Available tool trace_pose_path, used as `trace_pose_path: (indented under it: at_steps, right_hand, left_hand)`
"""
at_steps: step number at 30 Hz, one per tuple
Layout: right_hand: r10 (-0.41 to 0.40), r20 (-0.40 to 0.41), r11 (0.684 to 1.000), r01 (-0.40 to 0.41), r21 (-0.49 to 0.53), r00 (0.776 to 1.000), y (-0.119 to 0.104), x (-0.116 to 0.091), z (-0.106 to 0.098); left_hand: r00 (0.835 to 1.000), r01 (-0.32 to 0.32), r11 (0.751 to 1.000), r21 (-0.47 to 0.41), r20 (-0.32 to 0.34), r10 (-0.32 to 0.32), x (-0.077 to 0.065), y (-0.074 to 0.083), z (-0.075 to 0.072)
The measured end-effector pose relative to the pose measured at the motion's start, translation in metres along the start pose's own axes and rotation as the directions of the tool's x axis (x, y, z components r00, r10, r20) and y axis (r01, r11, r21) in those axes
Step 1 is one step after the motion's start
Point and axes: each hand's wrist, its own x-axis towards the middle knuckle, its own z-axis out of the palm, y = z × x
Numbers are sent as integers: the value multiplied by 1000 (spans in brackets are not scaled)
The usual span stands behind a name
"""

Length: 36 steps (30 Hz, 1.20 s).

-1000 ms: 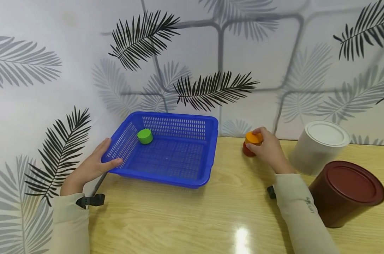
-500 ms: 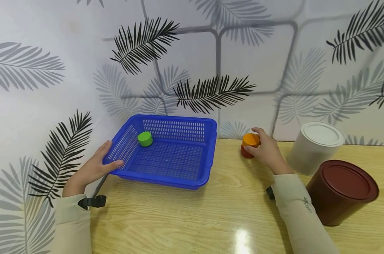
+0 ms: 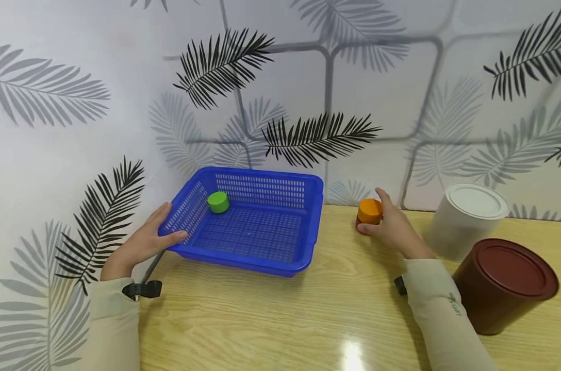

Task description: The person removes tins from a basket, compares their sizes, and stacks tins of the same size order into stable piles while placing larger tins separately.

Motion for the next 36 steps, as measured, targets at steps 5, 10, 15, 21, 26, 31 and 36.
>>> trace_pose_path:
  at_steps: [5, 10, 15, 21, 26, 31, 36]
  right_hand:
    - [-30, -72, 999, 27, -44, 997, -15, -8, -6]
    - [-68, -119, 995, 59, -81, 990, -39, -20, -15]
    - [-133, -158, 988, 119, -96, 978, -54, -29, -19]
    - [-142, -136, 983, 123, -133, 981, -73, -34, -18]
    - [-170, -101, 977, 154, -150, 980, -98, -44, -14]
    - [-292, -107, 953, 280, -117, 950, -126, -52, -2]
    - [-427, -112, 903, 416, -111, 897, -161, -44, 12]
  left_hand:
    - [1000, -23, 1000, -3, -8, 23, 3, -5, -1]
    - [999, -44, 999, 10, -5, 44, 7, -6, -3]
    - [999, -50, 999, 22, 15, 49, 9, -4, -3]
    - [998, -60, 998, 27, 34, 59, 6, -4, -5]
    - [997, -73, 997, 1, 23, 73, 4, -6, -7]
    - [996, -87, 996, -25, -30, 87, 6, -13, -4]
    - [994, -93, 995, -20, -61, 92, 6, -21, 0]
